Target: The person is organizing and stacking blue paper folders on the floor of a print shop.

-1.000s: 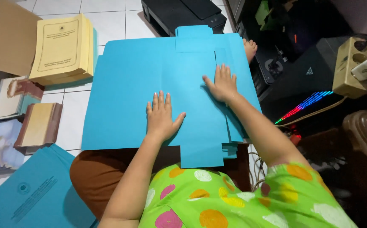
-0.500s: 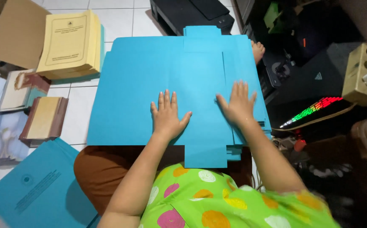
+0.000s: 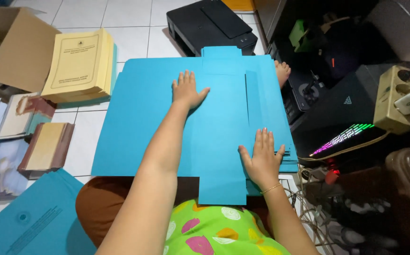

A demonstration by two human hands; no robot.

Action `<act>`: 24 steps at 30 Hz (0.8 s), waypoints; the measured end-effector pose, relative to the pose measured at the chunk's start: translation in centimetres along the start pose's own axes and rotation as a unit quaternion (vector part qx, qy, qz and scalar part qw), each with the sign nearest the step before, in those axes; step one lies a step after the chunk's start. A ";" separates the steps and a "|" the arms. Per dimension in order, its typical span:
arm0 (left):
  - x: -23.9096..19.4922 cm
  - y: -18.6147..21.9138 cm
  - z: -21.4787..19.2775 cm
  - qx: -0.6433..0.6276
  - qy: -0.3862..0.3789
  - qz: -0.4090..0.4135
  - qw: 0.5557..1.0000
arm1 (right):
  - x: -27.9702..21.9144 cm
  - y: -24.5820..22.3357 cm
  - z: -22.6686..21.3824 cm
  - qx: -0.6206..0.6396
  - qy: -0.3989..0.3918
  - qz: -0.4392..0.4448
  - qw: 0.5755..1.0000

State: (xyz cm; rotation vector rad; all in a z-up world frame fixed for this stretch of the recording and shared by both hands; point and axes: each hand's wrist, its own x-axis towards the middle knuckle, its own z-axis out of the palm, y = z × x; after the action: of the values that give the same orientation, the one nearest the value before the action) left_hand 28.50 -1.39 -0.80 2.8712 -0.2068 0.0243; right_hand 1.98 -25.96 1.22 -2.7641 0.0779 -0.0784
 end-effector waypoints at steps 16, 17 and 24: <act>-21.8 -0.9 -2.2 -0.024 0.022 0.010 0.999 | -1.2 1.1 -0.5 0.003 0.002 -0.031 1.000; -21.9 -1.0 -1.9 -0.023 0.028 0.008 0.999 | -2.1 1.5 -1.0 0.041 -0.019 -0.059 0.997; -21.3 -0.9 -1.5 -0.025 0.023 0.002 0.999 | -8.8 2.5 -5.6 0.099 -0.148 -0.128 0.976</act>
State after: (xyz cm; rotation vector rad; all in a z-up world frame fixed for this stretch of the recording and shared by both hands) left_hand 7.53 2.83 -0.29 2.8179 -0.2023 0.0842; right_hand -7.26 -29.77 5.06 -2.5401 -0.3465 0.2464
